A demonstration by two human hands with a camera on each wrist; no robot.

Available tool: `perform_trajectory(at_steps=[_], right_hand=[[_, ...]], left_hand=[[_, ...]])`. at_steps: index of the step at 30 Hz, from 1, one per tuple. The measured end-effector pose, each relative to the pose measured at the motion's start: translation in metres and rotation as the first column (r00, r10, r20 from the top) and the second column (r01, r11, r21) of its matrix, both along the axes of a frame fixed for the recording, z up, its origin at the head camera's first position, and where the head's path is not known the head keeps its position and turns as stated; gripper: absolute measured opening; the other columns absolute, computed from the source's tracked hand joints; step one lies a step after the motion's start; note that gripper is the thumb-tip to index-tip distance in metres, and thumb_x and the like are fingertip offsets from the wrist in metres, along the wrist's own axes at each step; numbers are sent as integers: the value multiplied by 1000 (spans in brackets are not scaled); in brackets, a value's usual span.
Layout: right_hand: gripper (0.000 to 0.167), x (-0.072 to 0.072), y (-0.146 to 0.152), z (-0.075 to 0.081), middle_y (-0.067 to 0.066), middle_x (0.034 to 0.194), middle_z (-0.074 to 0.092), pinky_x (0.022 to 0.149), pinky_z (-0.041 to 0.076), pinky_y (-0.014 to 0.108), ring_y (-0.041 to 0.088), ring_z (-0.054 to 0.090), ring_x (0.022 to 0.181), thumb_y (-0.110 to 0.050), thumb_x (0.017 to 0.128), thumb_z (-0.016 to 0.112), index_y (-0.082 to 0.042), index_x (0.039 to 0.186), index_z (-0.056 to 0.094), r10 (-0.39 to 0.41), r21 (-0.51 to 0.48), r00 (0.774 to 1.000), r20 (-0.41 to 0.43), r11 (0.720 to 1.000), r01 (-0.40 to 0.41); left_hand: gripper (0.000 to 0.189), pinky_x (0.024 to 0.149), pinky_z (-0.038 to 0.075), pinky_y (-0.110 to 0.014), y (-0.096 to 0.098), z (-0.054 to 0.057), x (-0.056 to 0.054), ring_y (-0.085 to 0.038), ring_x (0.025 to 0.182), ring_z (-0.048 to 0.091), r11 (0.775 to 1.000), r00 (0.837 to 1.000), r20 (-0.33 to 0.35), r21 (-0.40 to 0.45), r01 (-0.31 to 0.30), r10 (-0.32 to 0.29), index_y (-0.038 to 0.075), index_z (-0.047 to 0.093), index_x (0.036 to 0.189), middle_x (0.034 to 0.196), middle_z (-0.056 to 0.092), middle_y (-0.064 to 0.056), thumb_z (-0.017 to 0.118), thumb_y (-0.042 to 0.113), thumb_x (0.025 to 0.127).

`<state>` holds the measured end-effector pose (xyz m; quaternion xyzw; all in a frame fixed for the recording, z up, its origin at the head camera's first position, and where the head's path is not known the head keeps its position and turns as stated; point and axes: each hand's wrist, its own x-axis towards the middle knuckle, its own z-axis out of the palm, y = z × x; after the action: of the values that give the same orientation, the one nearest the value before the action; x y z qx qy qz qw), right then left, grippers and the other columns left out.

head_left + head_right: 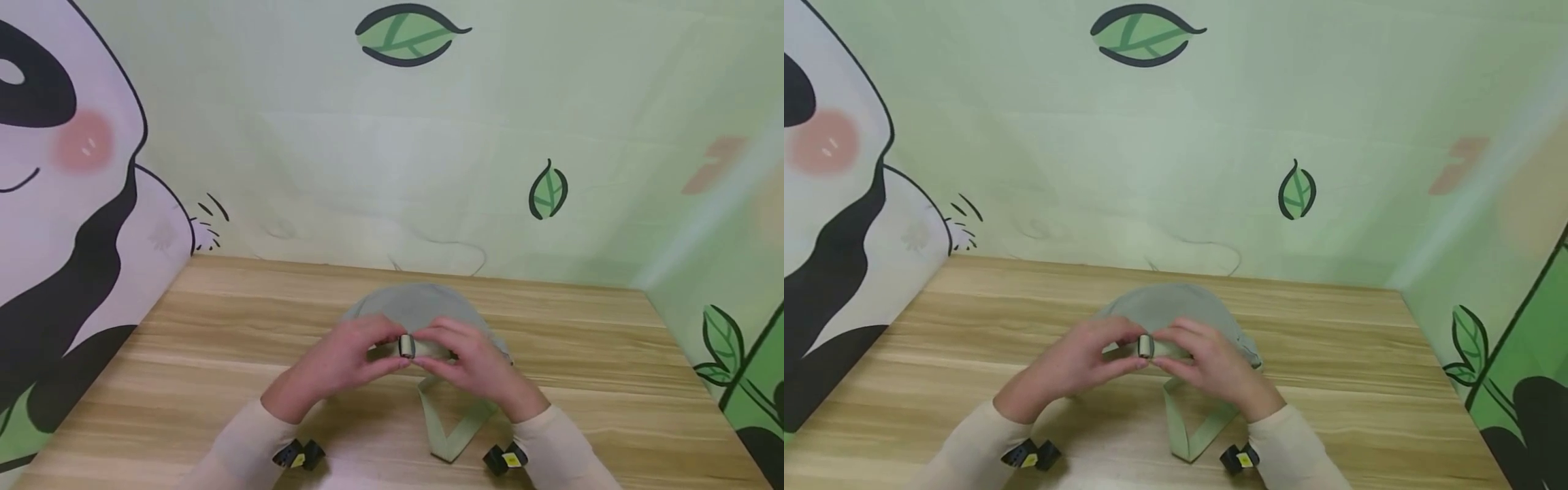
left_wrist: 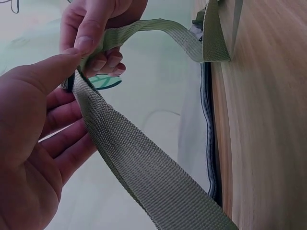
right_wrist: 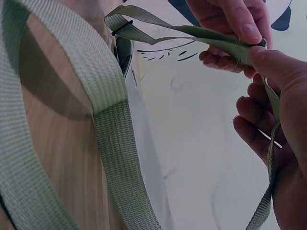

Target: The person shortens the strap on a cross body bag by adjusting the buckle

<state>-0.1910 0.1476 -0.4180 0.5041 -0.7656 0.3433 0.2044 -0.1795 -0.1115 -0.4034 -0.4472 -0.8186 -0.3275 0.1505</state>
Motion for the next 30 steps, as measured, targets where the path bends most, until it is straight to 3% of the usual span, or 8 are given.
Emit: perform_trajectory(at_steps=[3, 10, 19, 30], right_hand=[[31, 2, -1, 2, 5, 111, 75, 78, 57, 17, 9, 66, 88, -22, 101, 79, -4, 126, 75, -16, 27, 999, 50, 1000, 15], [37, 2, 2, -1, 7, 109, 76, 75, 57, 18, 9, 65, 85, -7, 91, 86, -4, 127, 74, -32, 35, 996, 83, 999, 29], [41, 4, 13, -1, 4, 110, 79, 81, 61, 29, 13, 69, 94, -3, 86, 89, -7, 124, 74, -103, 18, 992, 77, 995, 102], [34, 3, 12, -1, 4, 109, 79, 81, 60, 27, 13, 70, 93, -3, 88, 88, -8, 119, 76, -61, -33, 994, 93, 997, 64]], left_hand=[[29, 86, 63, -27, 0, -2, 0, -12, 94, 74, 1000, 1000, -14, -5, -10, 9, 10, 75, 118, 105, 79, -1, 87, 20, 93], [27, 82, 63, -27, 2, -5, -1, -11, 89, 73, 999, 998, -57, 35, -11, 13, 10, 75, 115, 101, 79, -1, 87, 19, 92], [25, 82, 64, -32, 1, -3, -1, -11, 91, 73, 998, 998, -26, 44, -50, 51, 13, 75, 114, 103, 79, 2, 86, 18, 93], [31, 82, 63, -30, 1, -3, -2, -11, 92, 71, 999, 999, 0, 15, -46, 46, 13, 73, 120, 106, 78, 2, 87, 20, 93]])
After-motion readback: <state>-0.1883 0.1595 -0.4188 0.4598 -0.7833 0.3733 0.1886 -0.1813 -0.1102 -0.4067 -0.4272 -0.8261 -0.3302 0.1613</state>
